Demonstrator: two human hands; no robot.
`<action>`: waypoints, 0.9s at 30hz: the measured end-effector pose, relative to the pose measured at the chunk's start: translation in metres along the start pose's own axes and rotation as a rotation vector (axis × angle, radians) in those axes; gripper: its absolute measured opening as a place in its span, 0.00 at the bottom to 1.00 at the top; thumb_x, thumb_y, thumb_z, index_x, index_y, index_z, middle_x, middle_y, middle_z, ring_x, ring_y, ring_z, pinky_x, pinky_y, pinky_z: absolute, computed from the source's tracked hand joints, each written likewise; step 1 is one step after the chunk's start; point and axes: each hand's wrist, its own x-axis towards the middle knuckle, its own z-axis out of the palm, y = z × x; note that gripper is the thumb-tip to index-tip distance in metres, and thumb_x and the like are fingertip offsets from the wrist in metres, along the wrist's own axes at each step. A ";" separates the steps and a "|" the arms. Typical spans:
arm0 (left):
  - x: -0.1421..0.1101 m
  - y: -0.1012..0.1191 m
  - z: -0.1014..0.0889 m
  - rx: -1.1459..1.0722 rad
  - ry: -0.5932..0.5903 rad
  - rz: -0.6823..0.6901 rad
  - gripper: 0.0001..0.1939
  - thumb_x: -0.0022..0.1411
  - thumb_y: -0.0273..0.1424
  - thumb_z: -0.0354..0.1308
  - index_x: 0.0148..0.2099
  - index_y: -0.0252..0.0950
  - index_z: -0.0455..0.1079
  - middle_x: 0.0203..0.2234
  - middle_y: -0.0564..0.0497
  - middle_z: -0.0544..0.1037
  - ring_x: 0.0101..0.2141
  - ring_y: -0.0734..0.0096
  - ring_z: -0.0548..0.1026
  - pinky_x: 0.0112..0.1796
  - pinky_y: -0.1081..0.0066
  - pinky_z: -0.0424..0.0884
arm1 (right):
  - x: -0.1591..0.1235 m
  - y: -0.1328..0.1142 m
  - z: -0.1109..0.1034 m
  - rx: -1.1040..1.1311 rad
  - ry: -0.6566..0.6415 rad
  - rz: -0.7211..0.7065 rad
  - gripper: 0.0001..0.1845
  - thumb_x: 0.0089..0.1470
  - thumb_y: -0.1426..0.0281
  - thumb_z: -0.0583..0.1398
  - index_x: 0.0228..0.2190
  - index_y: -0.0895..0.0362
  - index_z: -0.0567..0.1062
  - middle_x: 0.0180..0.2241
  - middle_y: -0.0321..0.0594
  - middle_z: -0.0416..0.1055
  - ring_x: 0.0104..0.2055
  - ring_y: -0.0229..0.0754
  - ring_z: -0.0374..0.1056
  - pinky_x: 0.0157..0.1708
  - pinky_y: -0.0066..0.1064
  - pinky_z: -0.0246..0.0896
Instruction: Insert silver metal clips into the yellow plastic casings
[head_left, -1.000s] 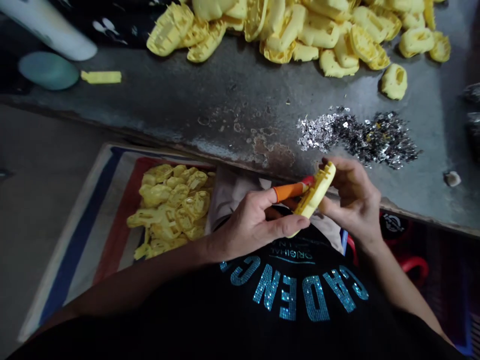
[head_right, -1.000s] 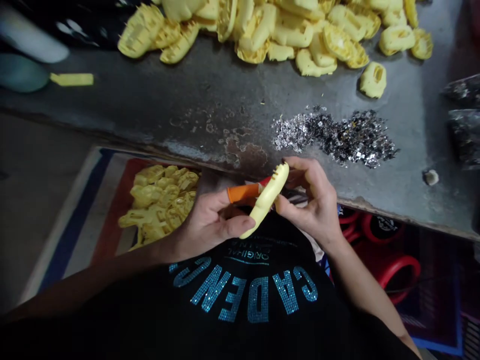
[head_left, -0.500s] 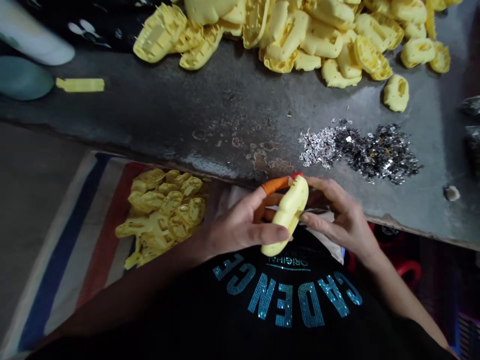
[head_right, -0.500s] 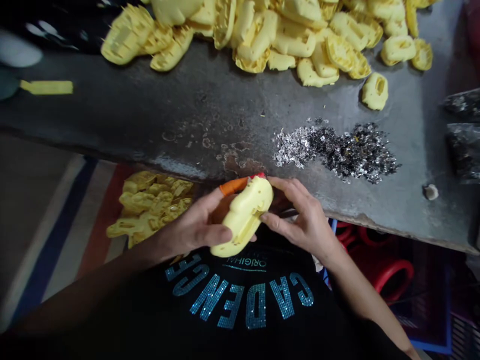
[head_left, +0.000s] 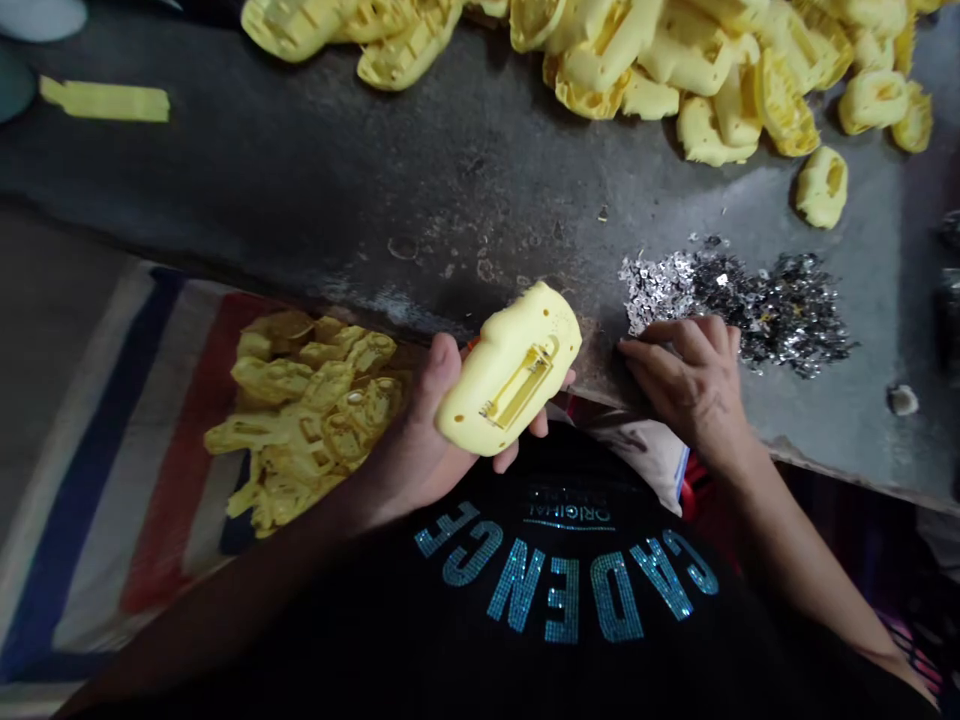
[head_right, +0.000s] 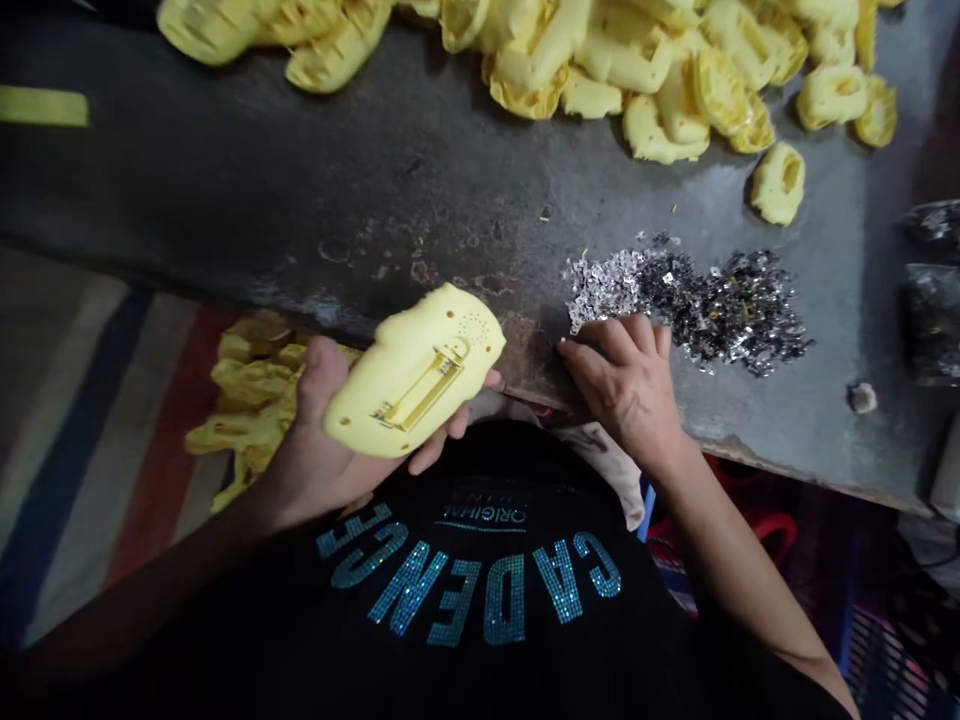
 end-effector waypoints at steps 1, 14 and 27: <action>0.001 0.001 0.002 -0.001 0.011 0.002 0.41 0.77 0.65 0.62 0.69 0.36 0.83 0.59 0.31 0.89 0.37 0.60 0.87 0.21 0.75 0.76 | -0.008 -0.002 -0.004 0.028 -0.004 -0.006 0.10 0.76 0.70 0.69 0.54 0.45 0.87 0.50 0.42 0.86 0.52 0.53 0.73 0.51 0.48 0.61; 0.006 -0.006 0.037 -0.029 0.083 -0.089 0.37 0.75 0.62 0.67 0.63 0.34 0.86 0.54 0.33 0.91 0.32 0.65 0.84 0.16 0.78 0.67 | -0.060 -0.021 -0.007 0.231 0.106 0.138 0.04 0.74 0.69 0.71 0.47 0.47 0.84 0.45 0.39 0.85 0.47 0.51 0.75 0.48 0.46 0.61; 0.005 -0.012 0.044 0.038 0.034 -0.175 0.39 0.74 0.62 0.67 0.66 0.33 0.83 0.55 0.33 0.90 0.32 0.66 0.83 0.18 0.77 0.67 | -0.065 -0.041 0.002 0.221 0.163 0.268 0.06 0.74 0.71 0.71 0.48 0.48 0.82 0.50 0.39 0.88 0.49 0.53 0.77 0.49 0.47 0.59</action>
